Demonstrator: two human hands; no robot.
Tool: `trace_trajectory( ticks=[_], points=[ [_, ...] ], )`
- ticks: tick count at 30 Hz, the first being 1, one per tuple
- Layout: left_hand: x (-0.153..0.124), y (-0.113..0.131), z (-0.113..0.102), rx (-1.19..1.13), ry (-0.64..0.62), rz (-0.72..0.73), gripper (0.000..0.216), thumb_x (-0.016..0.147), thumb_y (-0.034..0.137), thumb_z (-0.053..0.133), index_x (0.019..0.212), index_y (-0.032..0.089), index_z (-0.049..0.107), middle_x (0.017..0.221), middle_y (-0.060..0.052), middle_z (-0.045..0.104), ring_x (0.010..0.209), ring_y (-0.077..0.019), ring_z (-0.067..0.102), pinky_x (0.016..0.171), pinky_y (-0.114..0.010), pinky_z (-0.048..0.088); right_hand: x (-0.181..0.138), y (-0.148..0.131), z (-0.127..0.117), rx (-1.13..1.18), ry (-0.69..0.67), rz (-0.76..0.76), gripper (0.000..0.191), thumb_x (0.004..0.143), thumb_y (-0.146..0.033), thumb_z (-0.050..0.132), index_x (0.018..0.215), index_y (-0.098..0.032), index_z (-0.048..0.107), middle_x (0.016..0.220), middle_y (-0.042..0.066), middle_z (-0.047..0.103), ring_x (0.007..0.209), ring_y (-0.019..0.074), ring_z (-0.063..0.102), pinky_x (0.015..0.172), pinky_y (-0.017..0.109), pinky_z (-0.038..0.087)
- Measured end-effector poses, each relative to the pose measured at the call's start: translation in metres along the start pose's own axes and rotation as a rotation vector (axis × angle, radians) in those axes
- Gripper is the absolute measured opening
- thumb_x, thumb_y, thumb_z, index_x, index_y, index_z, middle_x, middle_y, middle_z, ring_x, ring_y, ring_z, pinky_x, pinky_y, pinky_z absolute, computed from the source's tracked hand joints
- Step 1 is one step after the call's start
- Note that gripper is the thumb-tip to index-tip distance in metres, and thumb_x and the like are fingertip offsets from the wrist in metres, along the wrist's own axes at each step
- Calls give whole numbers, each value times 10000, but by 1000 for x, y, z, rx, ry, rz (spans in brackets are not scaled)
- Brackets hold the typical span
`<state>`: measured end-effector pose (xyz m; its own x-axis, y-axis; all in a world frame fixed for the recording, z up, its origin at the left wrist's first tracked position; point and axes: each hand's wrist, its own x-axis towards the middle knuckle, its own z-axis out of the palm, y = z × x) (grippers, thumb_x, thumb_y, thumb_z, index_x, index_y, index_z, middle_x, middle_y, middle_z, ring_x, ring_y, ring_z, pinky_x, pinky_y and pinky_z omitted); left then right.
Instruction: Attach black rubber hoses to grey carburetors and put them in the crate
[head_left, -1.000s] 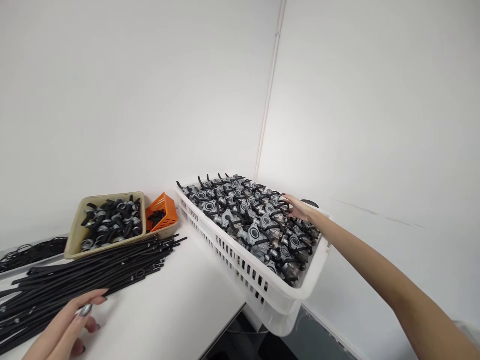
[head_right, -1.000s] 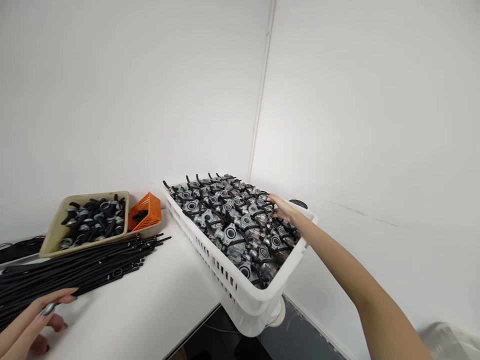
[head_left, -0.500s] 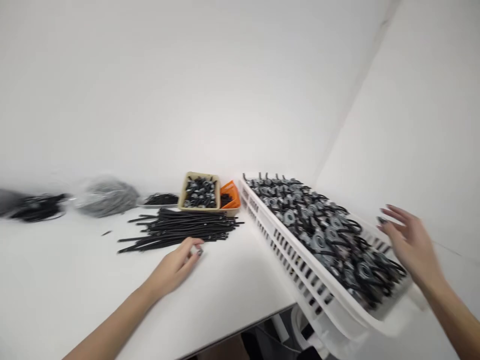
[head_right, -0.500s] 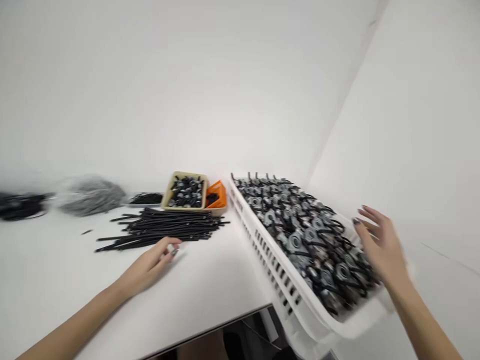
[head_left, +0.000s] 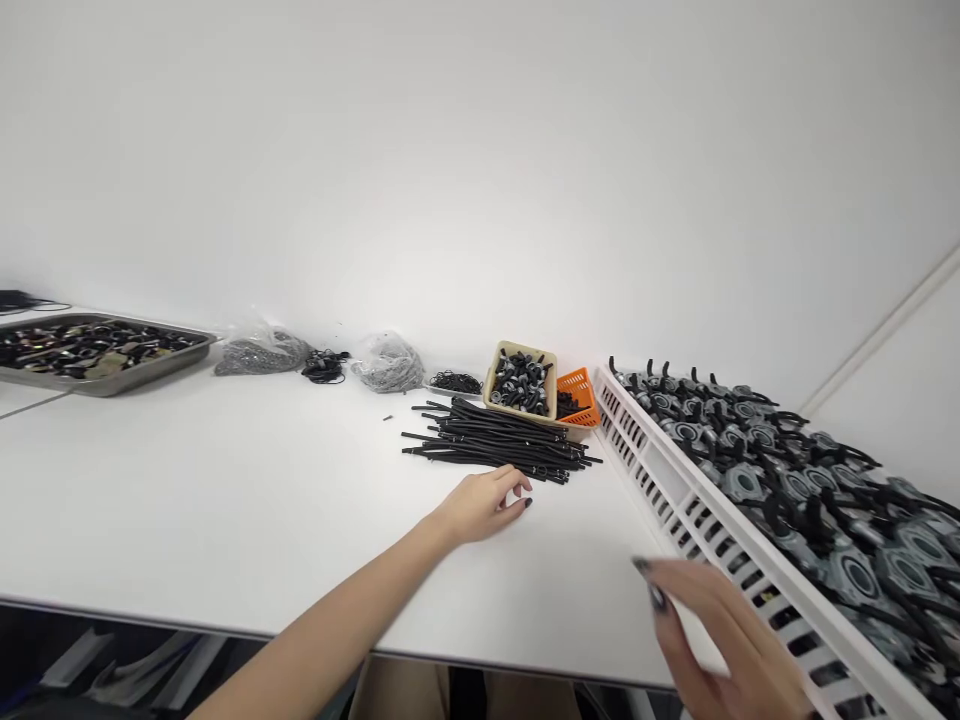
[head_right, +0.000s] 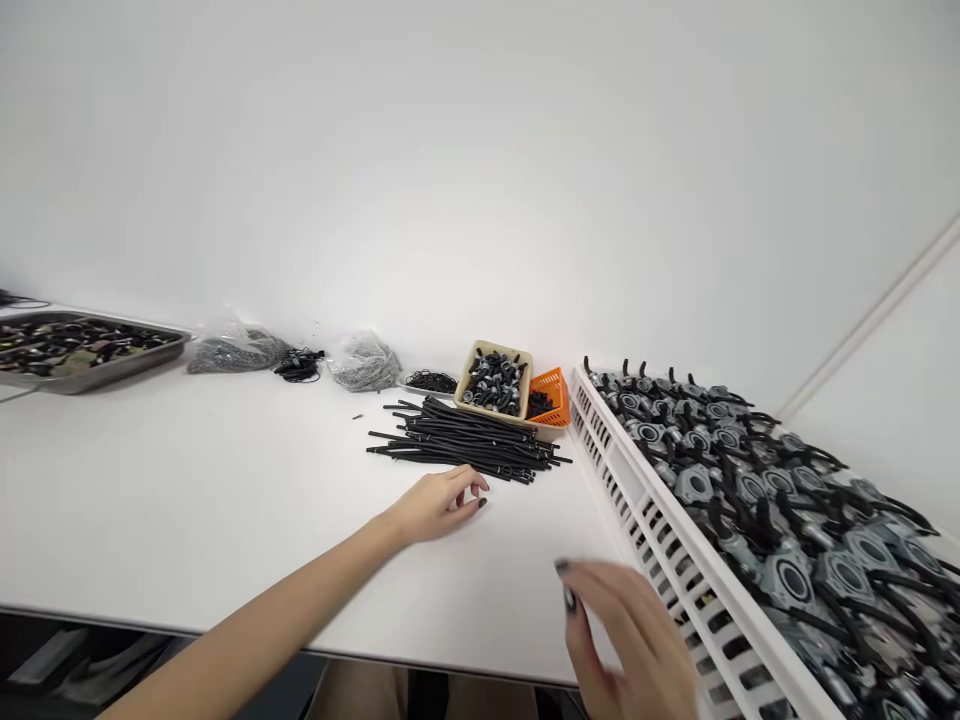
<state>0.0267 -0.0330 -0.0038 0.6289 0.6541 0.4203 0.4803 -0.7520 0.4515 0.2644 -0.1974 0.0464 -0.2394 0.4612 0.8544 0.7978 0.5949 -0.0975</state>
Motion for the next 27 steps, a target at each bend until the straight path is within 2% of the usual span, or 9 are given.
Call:
trace_trajectory(
  ticks=[3, 6, 8, 10, 11, 16, 20, 27],
  points=[
    [0, 0, -1, 8, 7, 8, 199, 912, 288, 462, 1076, 234, 561, 989, 1, 652, 636, -96, 596, 619, -239, 444, 51, 28, 55, 31, -21, 138, 205, 883, -195, 519, 1028, -243, 656, 969, 67, 723, 901, 232, 679, 801, 395, 553],
    [1, 0, -1, 18, 28, 22, 186, 913, 284, 467, 1061, 232, 567, 973, -2, 657, 654, -104, 603, 627, -240, 450, 92, 72, 108, -6, -93, 280, 212, 904, -215, 478, 1002, -197, 665, 982, 72, 710, 895, 222, 663, 836, 375, 533],
    [2, -1, -1, 35, 39, 37, 179, 914, 278, 468, 1053, 234, 571, 964, -2, 661, 676, -110, 613, 639, -239, 455, 114, 104, 136, -113, -264, 293, 249, 909, -197, 467, 1042, -172, 676, 1020, 87, 700, 937, 220, 648, 885, 357, 508],
    [2, -1, -1, 57, 42, 53, 172, 911, 270, 473, 1045, 236, 575, 957, -1, 667, 689, -113, 621, 645, -237, 459, 130, 130, 157, -278, -472, 251, 310, 921, -159, 435, 1105, -164, 684, 1072, 105, 680, 1014, 225, 619, 930, 342, 476],
    [2, -1, -1, 69, 44, 60, 168, 909, 267, 475, 1041, 237, 576, 953, 1, 671, 691, -114, 624, 644, -236, 461, 136, 140, 165, -314, -530, 231, 314, 918, -153, 446, 1105, -171, 698, 1072, 110, 674, 1026, 232, 609, 925, 336, 471],
    [2, 1, -2, 99, 41, 87, 160, 900, 255, 476, 1021, 234, 579, 945, 5, 688, 672, -111, 624, 627, -230, 462, 156, 164, 186, -399, -659, 134, 212, 855, -148, 576, 936, -173, 770, 990, 150, 657, 997, 278, 595, 890, 356, 459],
    [2, 1, -1, 114, 39, 95, 165, 900, 266, 473, 1021, 241, 582, 945, 3, 689, 684, -112, 631, 626, -228, 462, 163, 170, 191, -423, -715, 51, 206, 848, -121, 564, 783, -163, 755, 927, 150, 671, 969, 283, 605, 860, 359, 453],
    [1, -4, 5, 119, 52, 59, 169, 885, 298, 508, 1033, 255, 576, 968, 17, 690, 705, -103, 635, 603, -224, 438, 148, 178, 196, -403, -694, -20, 223, 911, -155, 465, 910, -166, 687, 923, 127, 678, 907, 247, 625, 803, 329, 457]
  ],
)
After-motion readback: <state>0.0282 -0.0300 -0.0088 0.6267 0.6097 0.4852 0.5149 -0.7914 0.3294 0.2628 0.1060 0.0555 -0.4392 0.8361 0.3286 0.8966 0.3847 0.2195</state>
